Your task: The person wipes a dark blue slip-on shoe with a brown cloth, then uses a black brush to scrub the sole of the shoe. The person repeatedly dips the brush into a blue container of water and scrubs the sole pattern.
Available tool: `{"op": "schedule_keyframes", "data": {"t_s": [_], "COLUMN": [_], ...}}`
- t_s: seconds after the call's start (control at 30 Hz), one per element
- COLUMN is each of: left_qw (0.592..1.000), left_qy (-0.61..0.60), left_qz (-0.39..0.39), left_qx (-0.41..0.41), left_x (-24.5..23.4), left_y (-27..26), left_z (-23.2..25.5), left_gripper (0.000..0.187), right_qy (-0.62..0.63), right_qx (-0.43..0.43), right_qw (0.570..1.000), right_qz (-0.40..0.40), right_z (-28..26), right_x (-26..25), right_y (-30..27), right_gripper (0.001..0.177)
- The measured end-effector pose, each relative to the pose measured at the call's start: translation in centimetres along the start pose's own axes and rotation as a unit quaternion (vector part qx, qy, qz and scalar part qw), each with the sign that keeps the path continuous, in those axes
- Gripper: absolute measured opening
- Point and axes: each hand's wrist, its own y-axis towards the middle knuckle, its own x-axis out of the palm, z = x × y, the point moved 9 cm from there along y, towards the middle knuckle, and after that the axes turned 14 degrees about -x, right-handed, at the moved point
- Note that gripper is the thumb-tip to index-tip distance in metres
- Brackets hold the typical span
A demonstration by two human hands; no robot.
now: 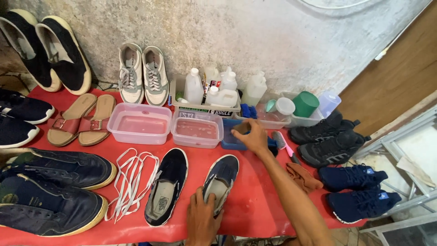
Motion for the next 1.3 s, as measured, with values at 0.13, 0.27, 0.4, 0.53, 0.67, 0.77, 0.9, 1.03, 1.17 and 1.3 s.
{"op": "schedule_keyframes", "data": {"t_s": [0.13, 0.27, 0.4, 0.53, 0.67, 0.77, 0.9, 1.03, 1.17, 1.3], "left_qw": [1.0, 1.0, 1.0, 0.999, 0.997, 0.998, 0.996, 0.997, 0.999, 0.997], "left_qy": [0.004, -0.016, -0.017, -0.028, -0.033, -0.029, -0.036, -0.027, -0.015, -0.008], "left_qz": [-0.009, -0.014, -0.003, 0.023, 0.045, 0.045, 0.061, 0.052, 0.036, 0.058], "left_qx": [-0.007, 0.004, 0.01, 0.024, 0.049, 0.045, 0.056, 0.05, 0.037, 0.047], "left_x": [0.1, -0.5, -0.5, -1.1, -1.7, -1.2, -1.8, -1.5, -1.1, -1.6], "left_y": [-0.1, 0.0, -0.2, -0.3, -0.7, -0.6, -0.8, -0.7, -0.4, -0.7], "left_z": [-0.1, 0.1, 0.0, 0.2, 0.5, 0.3, 0.5, 0.5, 0.3, 0.5], "left_gripper": [0.048, 0.048, 0.045, 0.047, 0.049, 0.053, 0.052, 0.052, 0.048, 0.048], "right_qy": [0.064, 0.033, 0.079, 0.077, 0.118, 0.096, 0.122, 0.155, 0.053, 0.024], "right_qx": [0.035, 0.035, 0.04, 0.026, 0.047, 0.062, 0.087, 0.086, 0.107, 0.133], "right_qw": [0.997, 0.997, 0.996, 0.992, 0.99, 0.989, 0.981, 0.978, 0.985, 0.981], "right_qz": [-0.004, 0.053, -0.005, 0.094, 0.066, 0.099, 0.126, 0.109, 0.121, 0.141], "right_z": [1.4, 1.1, 0.7, 0.3, 0.9, 3.0, 3.9, 3.3, 3.1, 5.1], "right_x": [1.2, 0.6, 0.7, -1.0, -1.4, -1.8, -3.0, -3.3, -4.8, -5.1], "right_y": [-1.3, -1.6, -1.6, -1.7, -2.9, -4.4, -8.5, -13.2, -17.4, -19.1], "right_gripper": [0.069, 0.059, 0.079, 0.056, 0.076, 0.074, 0.067, 0.073, 0.078, 0.082]}}
